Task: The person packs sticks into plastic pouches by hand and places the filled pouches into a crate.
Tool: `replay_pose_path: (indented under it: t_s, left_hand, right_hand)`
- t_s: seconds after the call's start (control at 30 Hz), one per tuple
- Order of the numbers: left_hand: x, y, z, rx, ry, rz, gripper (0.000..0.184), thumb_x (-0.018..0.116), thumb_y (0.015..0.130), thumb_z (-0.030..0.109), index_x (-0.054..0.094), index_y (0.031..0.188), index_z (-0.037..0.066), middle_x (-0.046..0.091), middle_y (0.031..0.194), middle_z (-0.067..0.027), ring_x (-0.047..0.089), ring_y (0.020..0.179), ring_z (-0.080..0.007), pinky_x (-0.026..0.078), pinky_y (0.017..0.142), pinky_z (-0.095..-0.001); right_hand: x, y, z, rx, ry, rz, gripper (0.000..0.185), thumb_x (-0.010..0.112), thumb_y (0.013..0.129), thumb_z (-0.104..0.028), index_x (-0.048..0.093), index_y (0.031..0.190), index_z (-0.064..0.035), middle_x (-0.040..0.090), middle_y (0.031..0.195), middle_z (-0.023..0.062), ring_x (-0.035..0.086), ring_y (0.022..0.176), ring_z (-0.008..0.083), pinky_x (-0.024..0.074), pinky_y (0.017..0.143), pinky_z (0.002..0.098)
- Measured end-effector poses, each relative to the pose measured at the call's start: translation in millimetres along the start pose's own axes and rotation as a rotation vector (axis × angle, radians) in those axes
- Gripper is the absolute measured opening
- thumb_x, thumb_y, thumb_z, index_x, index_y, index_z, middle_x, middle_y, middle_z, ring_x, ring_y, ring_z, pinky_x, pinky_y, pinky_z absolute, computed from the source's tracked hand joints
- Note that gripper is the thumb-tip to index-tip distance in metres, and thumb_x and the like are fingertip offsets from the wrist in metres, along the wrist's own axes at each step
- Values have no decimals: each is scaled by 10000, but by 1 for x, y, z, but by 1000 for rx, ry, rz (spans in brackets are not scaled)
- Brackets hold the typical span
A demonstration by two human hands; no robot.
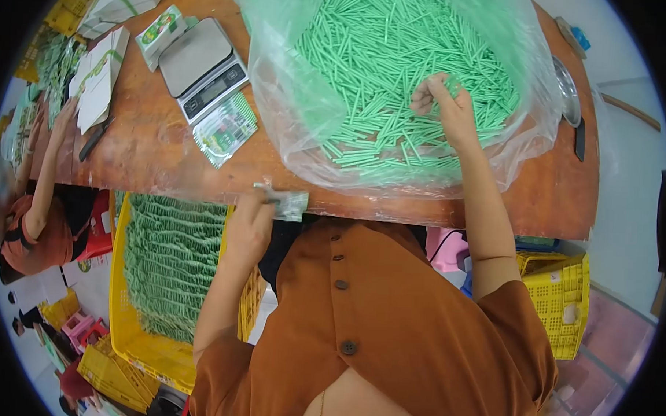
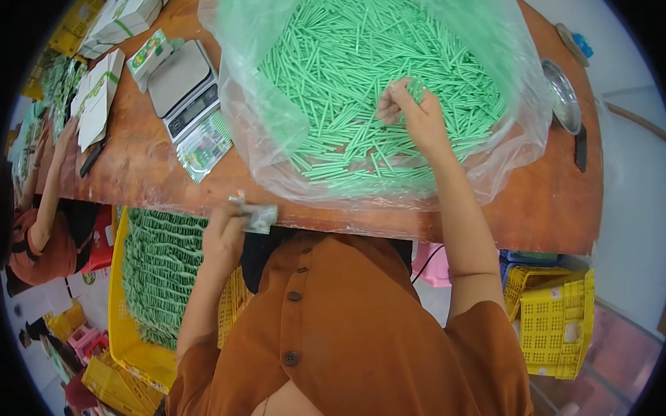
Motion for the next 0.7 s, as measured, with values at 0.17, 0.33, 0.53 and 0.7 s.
replay_pose_path:
  t_s: [0.17,0.33,0.53,0.7]
  left_hand:
    - [-5,2,6,63,-175,-20,154,622,613,-30,520,725,-1,538,815,-132,564,800,-301,471,643,-351]
    - [28,87,10,-204,-417,120,248,709,626,19,467,683,9,479,667,-103,508,624,-271,412,538,-330]
    - [67,111,7,-217,-560,75,324,764,606,86,459,680,6,459,653,-108,465,553,-241,376,497,-332]
    - [72,101,3,-262,-659,85,274,753,627,66,504,716,-6,489,683,-91,461,567,-192,381,511,-297]
  right_hand:
    - [22,-9,-31,-386,-226,57,210,522,892,-229,572,836,-33,468,606,-23,393,517,59,349,504,206]
    - [70,-8,-12,111,654,-337,323,475,904,-279,592,823,10,527,671,24,474,670,129,387,640,277]
    - [89,-19,-50,-35,119,-312,394,398,924,-359,607,818,-42,574,1081,75,462,1033,208,296,937,361]
    - [127,-32,-20,109,12,-478,379,483,882,-373,616,988,-35,558,1117,77,453,1101,211,298,978,355]
Point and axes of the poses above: each hand's wrist, its own y-axis towards the middle knuckle, its own x-axis out of the palm, z = x × y, the point moved 9 cm from there along y, towards the middle knuckle
